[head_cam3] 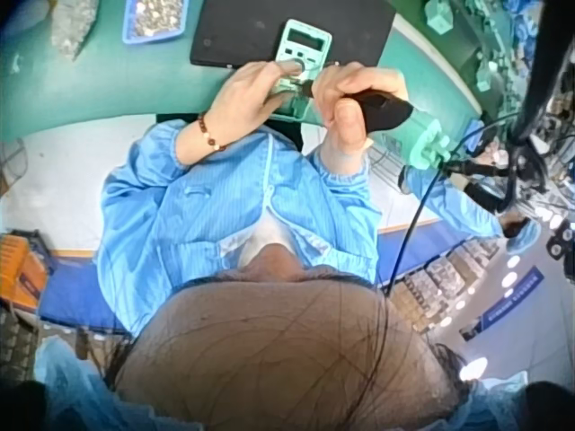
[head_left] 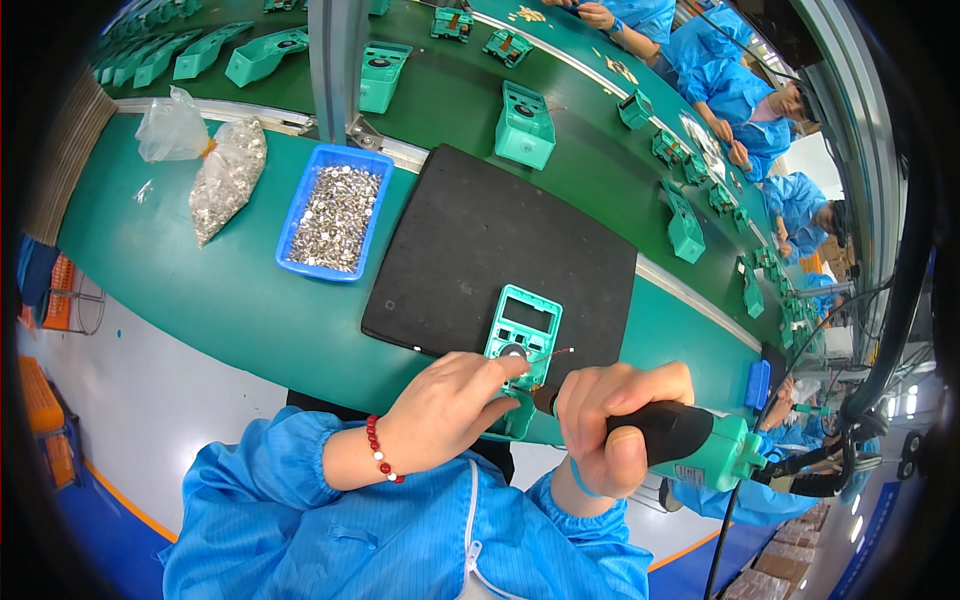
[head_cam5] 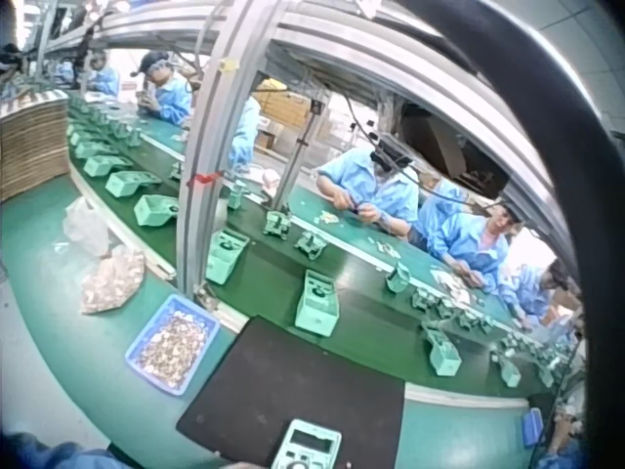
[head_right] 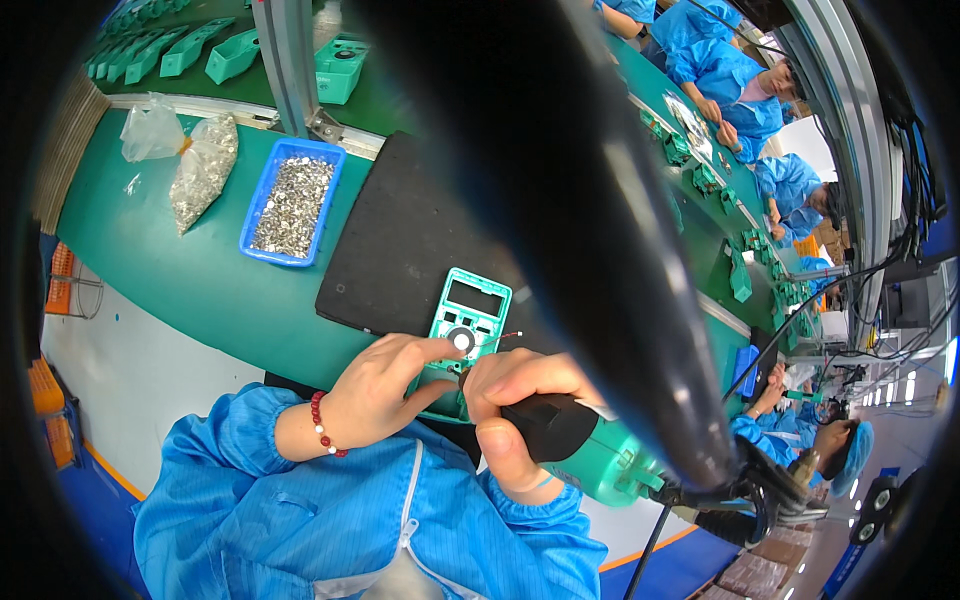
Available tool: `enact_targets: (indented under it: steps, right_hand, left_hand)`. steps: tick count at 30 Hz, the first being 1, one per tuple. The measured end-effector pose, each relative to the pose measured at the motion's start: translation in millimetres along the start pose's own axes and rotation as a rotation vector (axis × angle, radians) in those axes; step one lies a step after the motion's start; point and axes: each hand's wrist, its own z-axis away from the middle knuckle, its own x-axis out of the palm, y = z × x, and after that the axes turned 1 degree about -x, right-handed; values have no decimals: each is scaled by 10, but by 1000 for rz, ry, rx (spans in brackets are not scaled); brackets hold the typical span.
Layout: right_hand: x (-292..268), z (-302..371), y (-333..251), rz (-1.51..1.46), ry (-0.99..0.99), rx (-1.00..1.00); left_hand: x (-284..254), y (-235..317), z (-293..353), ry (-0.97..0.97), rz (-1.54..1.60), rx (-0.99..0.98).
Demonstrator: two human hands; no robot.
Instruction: The person assembles electronic device casings by positioning internal components and driving screws with an electric screwdriver, then places the assembled casings onto a conveyor belt.
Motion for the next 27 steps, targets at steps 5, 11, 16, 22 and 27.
enact_targets:
  steps: [5, 11, 16, 22, 27]
  right_hand:
    - [-48, 5, 33, -25, 2, -5]
    - [-25, 3, 33, -48, -9, 2]
    - [2, -2, 97, -40, 29, -10]
    - [64, -64, 316, 48, 73, -35]
    - [30, -57, 421, 99, 47, -27]
  left_hand:
    - [-3, -23, -26, 57, -179, -7]
    - [39, -81, -7, 63, -200, 26]
    - [-17, -12, -55, 113, -207, 23]
    - [-49, -124, 274, -93, -309, 242]
    - [8, -196, 389, -208, -374, 263]
